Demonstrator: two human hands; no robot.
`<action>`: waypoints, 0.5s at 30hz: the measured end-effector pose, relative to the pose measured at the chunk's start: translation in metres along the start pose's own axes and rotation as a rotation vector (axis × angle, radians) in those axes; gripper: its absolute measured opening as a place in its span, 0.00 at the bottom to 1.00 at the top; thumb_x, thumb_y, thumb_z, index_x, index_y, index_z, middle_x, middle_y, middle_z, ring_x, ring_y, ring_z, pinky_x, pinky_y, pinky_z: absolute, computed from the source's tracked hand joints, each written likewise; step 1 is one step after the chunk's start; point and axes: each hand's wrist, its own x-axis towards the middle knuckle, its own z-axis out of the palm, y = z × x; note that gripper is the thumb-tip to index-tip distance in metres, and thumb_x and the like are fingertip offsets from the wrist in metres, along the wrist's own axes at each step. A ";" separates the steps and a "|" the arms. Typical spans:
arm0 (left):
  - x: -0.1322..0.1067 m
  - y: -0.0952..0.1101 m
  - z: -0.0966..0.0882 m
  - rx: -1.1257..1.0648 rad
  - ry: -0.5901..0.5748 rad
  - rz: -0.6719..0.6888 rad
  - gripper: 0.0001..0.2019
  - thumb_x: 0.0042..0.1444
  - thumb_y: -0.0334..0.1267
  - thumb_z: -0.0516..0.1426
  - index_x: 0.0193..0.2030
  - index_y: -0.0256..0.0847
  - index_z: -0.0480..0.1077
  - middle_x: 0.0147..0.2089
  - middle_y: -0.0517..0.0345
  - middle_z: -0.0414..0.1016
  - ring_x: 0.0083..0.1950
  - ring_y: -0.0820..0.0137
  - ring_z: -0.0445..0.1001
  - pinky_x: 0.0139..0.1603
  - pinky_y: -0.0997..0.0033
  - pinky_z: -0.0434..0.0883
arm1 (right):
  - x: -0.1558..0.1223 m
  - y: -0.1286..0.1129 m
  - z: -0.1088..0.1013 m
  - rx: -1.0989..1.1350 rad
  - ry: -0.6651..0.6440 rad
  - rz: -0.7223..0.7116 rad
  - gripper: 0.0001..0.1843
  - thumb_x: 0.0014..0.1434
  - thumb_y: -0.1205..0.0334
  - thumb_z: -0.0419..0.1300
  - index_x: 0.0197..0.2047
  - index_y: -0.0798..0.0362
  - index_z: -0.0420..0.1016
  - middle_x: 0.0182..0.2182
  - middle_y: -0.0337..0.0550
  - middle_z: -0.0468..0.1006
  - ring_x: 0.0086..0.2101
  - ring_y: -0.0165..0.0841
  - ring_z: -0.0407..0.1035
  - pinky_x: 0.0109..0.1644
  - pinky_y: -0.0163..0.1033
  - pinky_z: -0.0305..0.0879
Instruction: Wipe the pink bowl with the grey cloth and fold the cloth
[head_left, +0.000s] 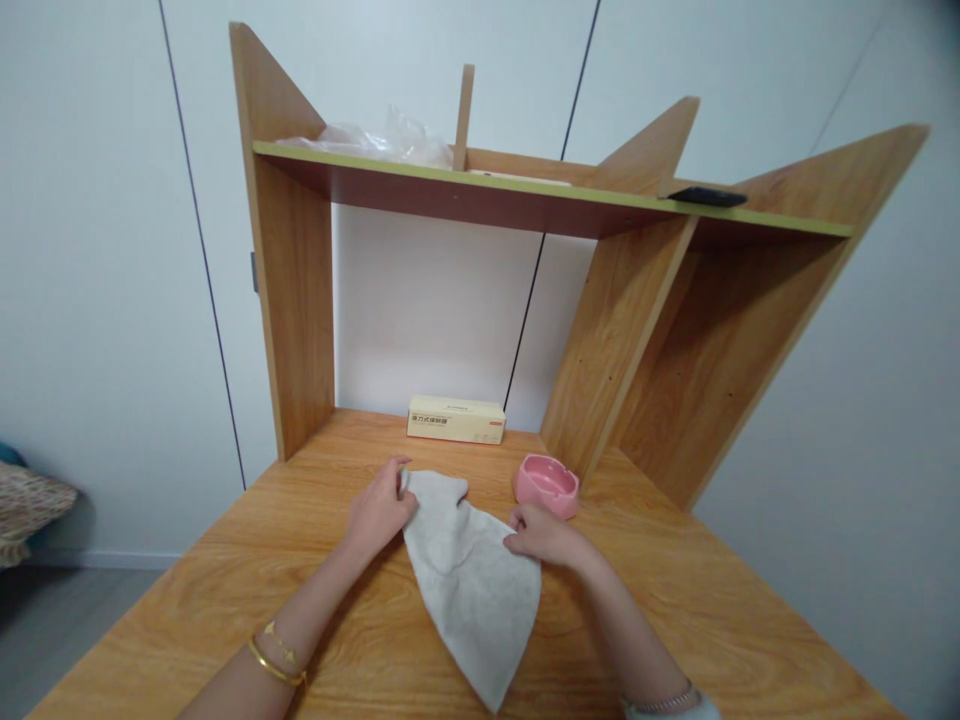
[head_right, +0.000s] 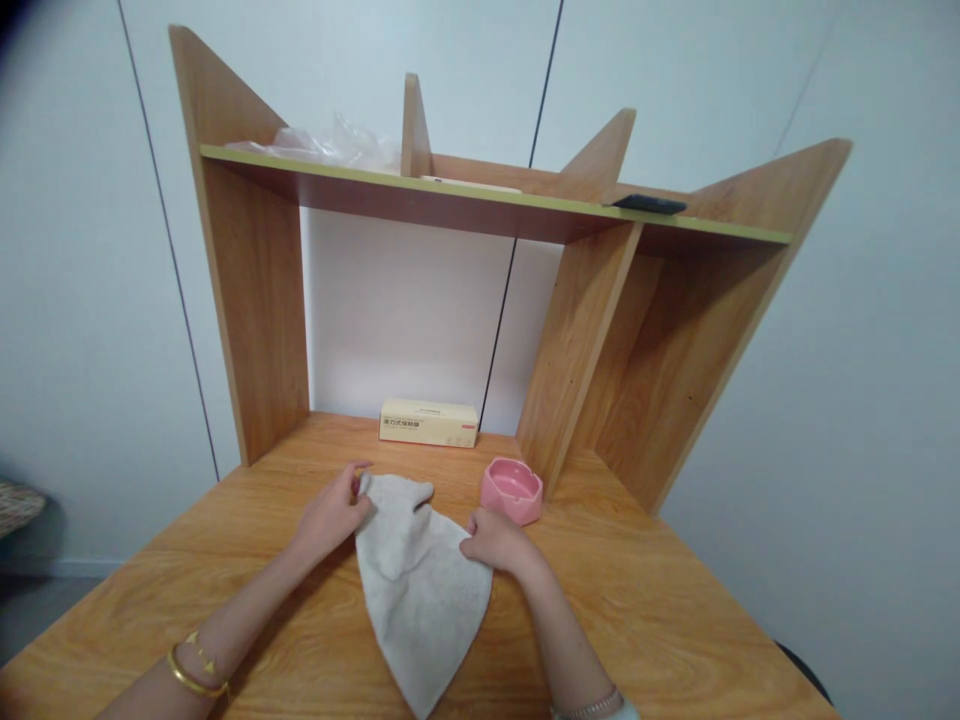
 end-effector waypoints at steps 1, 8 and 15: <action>0.000 0.001 -0.002 0.021 -0.004 -0.009 0.23 0.49 0.32 0.49 0.54 0.41 0.55 0.42 0.54 0.69 0.43 0.64 0.68 0.38 0.69 0.62 | -0.003 0.002 -0.003 -0.032 0.021 0.026 0.03 0.40 0.70 0.54 0.19 0.54 0.62 0.17 0.35 0.65 0.21 0.26 0.59 0.20 0.30 0.45; -0.007 0.009 -0.004 0.226 -0.063 -0.004 0.23 0.50 0.34 0.47 0.55 0.45 0.52 0.45 0.53 0.70 0.44 0.61 0.69 0.39 0.66 0.62 | -0.027 -0.004 -0.025 -0.224 0.156 0.165 0.06 0.43 0.71 0.53 0.29 0.55 0.66 0.29 0.47 0.72 0.31 0.37 0.66 0.26 0.34 0.50; -0.004 0.007 -0.018 0.313 -0.118 0.022 0.17 0.51 0.35 0.47 0.50 0.43 0.57 0.50 0.50 0.62 0.43 0.63 0.69 0.37 0.67 0.64 | -0.081 -0.050 0.004 -0.310 0.168 -0.041 0.10 0.51 0.58 0.54 0.36 0.54 0.67 0.38 0.49 0.71 0.37 0.41 0.68 0.36 0.40 0.58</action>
